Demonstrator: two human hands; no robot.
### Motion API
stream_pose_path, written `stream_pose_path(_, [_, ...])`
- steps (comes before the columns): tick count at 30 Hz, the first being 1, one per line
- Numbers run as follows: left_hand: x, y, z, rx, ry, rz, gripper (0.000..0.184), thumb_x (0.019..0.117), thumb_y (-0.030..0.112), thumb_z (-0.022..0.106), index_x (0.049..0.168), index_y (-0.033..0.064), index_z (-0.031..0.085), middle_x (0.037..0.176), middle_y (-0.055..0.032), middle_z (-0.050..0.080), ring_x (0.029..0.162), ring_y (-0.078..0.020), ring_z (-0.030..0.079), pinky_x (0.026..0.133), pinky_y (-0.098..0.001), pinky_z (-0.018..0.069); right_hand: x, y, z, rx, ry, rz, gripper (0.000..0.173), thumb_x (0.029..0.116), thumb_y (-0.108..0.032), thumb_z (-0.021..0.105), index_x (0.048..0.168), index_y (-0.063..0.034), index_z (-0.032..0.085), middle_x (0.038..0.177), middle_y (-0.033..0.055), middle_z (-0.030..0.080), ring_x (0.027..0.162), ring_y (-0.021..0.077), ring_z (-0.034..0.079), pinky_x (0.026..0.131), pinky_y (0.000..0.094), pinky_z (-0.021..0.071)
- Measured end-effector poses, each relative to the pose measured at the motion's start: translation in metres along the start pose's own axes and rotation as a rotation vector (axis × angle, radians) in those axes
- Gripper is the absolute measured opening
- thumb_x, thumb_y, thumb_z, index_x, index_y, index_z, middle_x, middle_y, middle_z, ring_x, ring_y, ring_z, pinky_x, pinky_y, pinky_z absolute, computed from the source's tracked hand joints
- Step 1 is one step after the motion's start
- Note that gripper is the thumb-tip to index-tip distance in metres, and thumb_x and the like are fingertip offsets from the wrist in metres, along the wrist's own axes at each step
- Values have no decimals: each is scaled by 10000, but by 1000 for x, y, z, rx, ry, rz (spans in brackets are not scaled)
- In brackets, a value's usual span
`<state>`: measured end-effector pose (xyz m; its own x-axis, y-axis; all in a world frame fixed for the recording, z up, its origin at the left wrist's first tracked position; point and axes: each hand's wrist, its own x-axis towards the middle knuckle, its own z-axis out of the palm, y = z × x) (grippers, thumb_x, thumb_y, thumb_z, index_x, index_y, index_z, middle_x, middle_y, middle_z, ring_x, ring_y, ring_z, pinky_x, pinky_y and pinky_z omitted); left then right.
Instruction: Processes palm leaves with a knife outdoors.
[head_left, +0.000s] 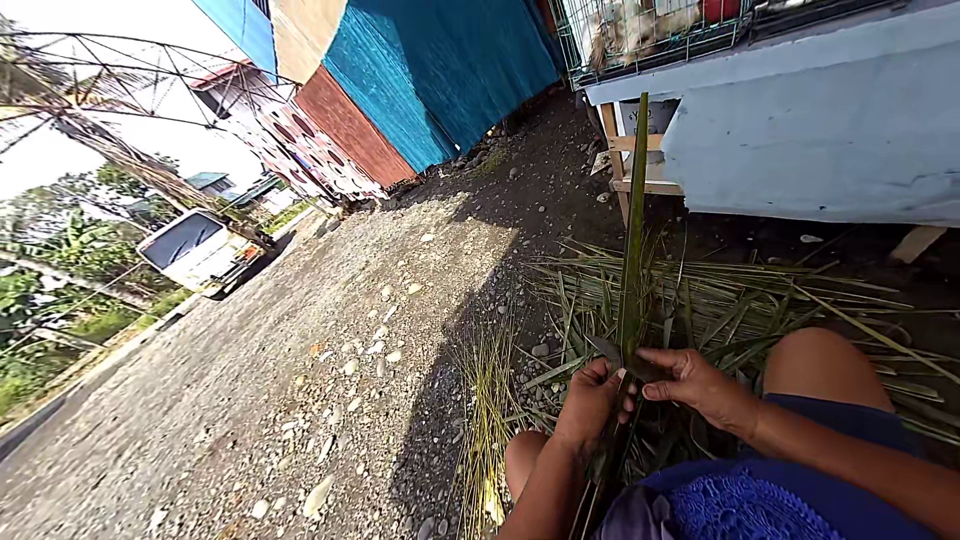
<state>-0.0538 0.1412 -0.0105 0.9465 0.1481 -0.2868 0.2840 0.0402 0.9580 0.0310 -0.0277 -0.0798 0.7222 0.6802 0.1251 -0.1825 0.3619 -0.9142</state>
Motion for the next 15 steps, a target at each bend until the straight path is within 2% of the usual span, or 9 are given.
stream_pose_path(4, [1,-5,-10,74,-36,-4,95,1032,14,543,992,4,628,793,-64,715,537,-64,614,499,-192,513,8,-10,-6,-29,95,43,614,809,46,769,1395,29,587,1197,78,716,1003,82,691,900,238,565])
stream_pose_path(7, [0,-6,-22,105,-49,-32,95,1031,20,545,1002,16,635,797,-56,717,540,-63,616,500,-196,517,12,-14,-3,-57,111,101,603,810,75,772,1386,16,602,1231,96,702,1013,86,686,902,240,560])
stream_pose_path(9, [-2,-6,-27,135,-52,-60,97,1030,23,548,993,23,637,788,-47,715,534,-56,612,493,-193,514,17,-18,-2,-55,183,115,605,831,84,763,1404,28,578,1232,115,697,1005,88,685,882,236,564])
stream_pose_path(10, [-5,-8,-30,148,-57,-76,95,1029,26,553,982,29,635,784,-42,713,533,-56,612,491,-193,514,21,-22,-5,-44,222,133,601,849,76,754,1417,14,567,1195,106,705,937,76,682,802,221,563])
stream_pose_path(12, [-10,-14,-38,163,-73,-96,90,1026,30,561,977,34,636,786,-40,713,540,-59,619,497,-198,520,30,-30,-15,-19,269,194,581,888,55,718,1439,-28,552,1078,82,697,714,62,603,566,204,474])
stream_pose_path(13, [-13,-16,-43,171,-83,-100,93,1024,30,558,977,41,637,791,-36,717,546,-58,625,502,-197,524,35,-34,-20,-8,280,221,573,901,47,706,1445,-46,551,1032,78,687,643,68,560,506,209,434])
stream_pose_path(15, [-16,-19,-57,186,-101,-110,95,1025,38,552,988,49,639,810,-34,727,553,-56,631,508,-196,527,43,-39,-29,-5,280,256,557,914,42,690,1444,-64,555,989,72,670,574,66,510,463,207,400])
